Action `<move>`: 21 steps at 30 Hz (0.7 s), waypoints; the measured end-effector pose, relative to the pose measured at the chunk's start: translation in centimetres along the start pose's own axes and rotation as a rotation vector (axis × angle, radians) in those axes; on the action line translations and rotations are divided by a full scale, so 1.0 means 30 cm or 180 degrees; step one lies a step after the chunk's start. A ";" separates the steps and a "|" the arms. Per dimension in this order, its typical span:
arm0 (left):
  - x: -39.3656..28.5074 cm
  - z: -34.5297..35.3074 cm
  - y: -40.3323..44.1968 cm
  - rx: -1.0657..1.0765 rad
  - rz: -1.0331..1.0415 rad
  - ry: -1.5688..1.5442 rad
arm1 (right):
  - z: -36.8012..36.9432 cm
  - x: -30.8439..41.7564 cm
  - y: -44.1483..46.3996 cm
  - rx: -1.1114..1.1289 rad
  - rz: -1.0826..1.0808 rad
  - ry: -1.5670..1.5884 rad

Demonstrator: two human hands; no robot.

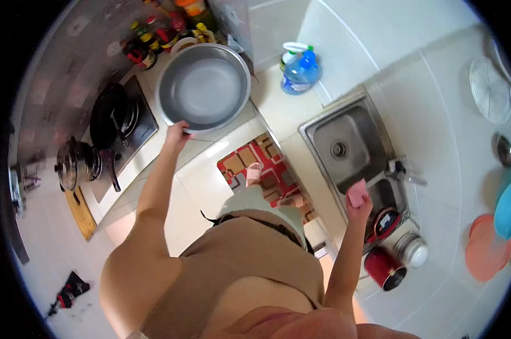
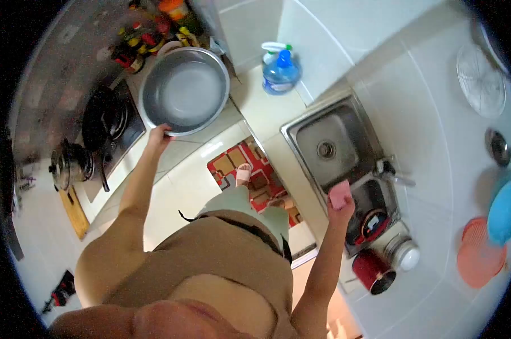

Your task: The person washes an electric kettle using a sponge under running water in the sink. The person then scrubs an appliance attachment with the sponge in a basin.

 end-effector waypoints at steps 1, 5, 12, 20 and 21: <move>-0.031 -0.020 -0.028 0.0129 0.0005 0.0201 | -0.032 0.009 0.015 -0.0009 -0.0017 0.0035; -0.176 0.075 -0.268 0.0251 -0.0025 0.0832 | -0.023 -0.006 0.035 0.0207 0.0037 0.0295; -0.001 0.385 -0.572 0.0976 -0.0574 0.1327 | -0.239 0.092 -0.008 0.0249 -0.0126 0.0802; 0.282 0.943 -0.849 0.1942 -0.1141 0.1535 | -0.637 0.169 -0.192 -0.0123 -0.0149 0.1003; 0.337 1.004 -0.848 0.2055 -0.1192 0.1515 | -0.667 0.179 -0.217 -0.0205 -0.0183 0.0977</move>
Point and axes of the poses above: each hand's wrist, its own y-axis towards the middle knuckle, its own z-axis out of the palm, x = y × z, the point moved 6 cm from there along y, towards the middle knuckle, and after that the axes turned 13 degrees about z, right-handed, at the moved point
